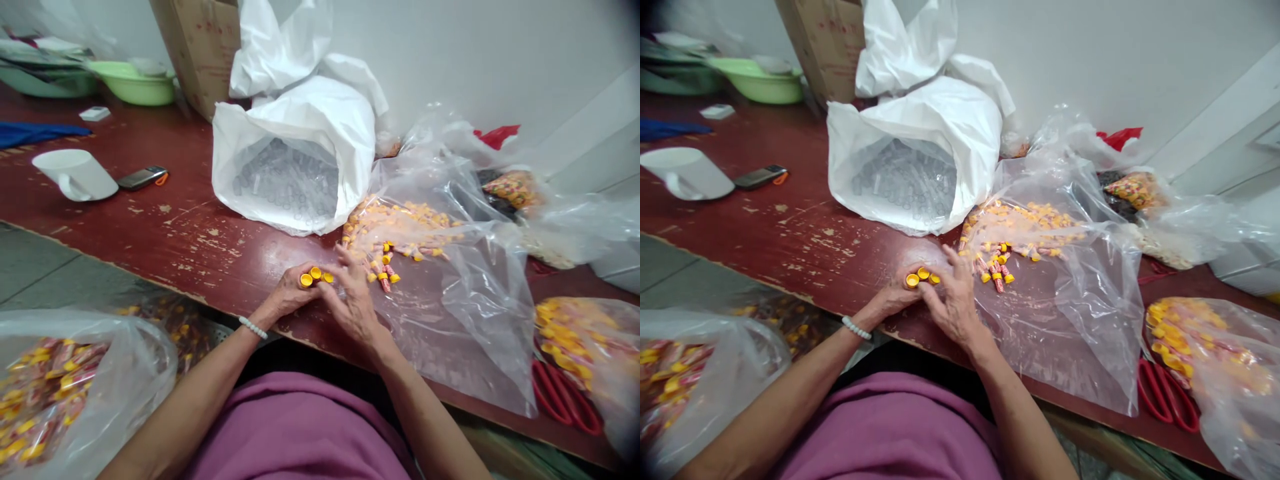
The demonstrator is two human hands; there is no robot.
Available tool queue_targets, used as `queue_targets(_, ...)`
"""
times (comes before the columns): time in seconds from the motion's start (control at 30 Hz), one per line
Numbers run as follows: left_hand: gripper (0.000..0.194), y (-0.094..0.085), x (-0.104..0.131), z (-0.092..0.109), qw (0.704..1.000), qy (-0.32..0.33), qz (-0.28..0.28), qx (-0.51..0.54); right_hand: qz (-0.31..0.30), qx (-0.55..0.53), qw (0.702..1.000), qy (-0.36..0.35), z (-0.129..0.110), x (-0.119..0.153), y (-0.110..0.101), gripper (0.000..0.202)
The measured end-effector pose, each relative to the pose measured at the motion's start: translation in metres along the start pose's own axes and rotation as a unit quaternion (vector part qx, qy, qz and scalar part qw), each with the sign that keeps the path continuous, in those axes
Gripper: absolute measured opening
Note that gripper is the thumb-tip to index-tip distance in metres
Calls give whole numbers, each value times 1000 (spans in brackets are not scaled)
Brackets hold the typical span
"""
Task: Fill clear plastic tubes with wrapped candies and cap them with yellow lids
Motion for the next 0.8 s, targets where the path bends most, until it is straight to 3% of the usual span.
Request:
queue_targets(0.1,18,1,0,0,1000,12,0,6,51,19,998,7,6,2,-12,37)
queue_targets(0.3,26,0,-1,-2,996,17,0,90,-63,46,996,-53,10,16,20,47)
queue_targets(0.47,28,5,0,1,997,-16,5,77,-92,-49,994,-22,9,22,27,46)
queue_targets(0.53,31,1,3,-2,994,-24,32,104,-68,-77,995,18,13,21,25,48)
queue_targets(0.6,34,-13,15,-1,982,-45,102,151,-12,-89,994,64,18,22,21,55)
queue_targets(0.67,35,-38,42,6,963,-67,188,181,18,-96,989,108,23,26,16,62)
queue_targets(0.73,32,-75,80,14,942,-86,276,168,14,-97,984,147,28,31,12,63)
queue_targets(0.8,30,-122,126,17,898,-112,400,143,0,-86,980,178,32,36,9,62)
Point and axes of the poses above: each hand's wrist, its own x-axis away from the middle knuckle, its own y-axis out of the palm, z = x × y, the point moved 3 cm from there along -x, towards the middle knuckle, and after that the axes turned 6 degrees about -x, right-handed, at the moved point
